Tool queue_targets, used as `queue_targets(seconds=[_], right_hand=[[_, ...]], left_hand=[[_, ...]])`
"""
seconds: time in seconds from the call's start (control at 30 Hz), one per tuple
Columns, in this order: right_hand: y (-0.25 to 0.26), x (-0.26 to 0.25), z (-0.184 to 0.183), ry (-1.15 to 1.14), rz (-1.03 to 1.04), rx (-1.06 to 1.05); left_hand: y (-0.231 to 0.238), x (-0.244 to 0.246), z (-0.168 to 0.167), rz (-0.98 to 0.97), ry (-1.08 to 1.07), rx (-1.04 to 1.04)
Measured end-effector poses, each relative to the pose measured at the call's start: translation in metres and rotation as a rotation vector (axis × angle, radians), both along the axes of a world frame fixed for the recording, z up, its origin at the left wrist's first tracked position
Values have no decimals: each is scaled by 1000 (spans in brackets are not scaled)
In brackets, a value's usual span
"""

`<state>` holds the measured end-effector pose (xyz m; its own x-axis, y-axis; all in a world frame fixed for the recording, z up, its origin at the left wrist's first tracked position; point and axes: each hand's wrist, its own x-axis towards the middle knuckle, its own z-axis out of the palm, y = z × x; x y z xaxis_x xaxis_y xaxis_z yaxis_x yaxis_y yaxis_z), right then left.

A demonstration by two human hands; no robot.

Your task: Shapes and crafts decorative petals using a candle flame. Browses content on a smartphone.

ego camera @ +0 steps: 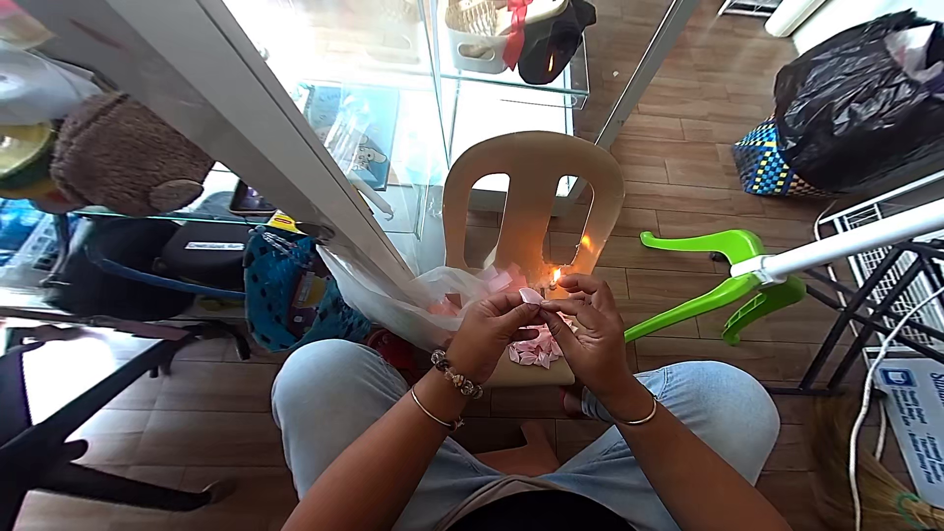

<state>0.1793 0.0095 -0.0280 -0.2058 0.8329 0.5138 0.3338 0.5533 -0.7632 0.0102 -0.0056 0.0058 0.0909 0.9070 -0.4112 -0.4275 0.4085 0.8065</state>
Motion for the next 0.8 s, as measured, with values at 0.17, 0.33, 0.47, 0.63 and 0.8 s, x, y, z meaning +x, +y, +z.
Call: queue_targets(seconds=[0.17,0.33,0.47,0.63,0.8], right_hand=[[-5,-6,-6,-80,-16,55],[-12,-10,-12,-437,-143,237],[-15,-14,-12,-577,-206,298],[-10,-6,-1,-281,-57,36],[-2,1,19,228,-2,-539]], left_hand=[[2,-1,0,33,24,2],[2,-3,-5,31,110,47],[4,-4,-6,47,122,40],[6,-4,-4,82,79,6],[5,-3,-4,30,160,88]])
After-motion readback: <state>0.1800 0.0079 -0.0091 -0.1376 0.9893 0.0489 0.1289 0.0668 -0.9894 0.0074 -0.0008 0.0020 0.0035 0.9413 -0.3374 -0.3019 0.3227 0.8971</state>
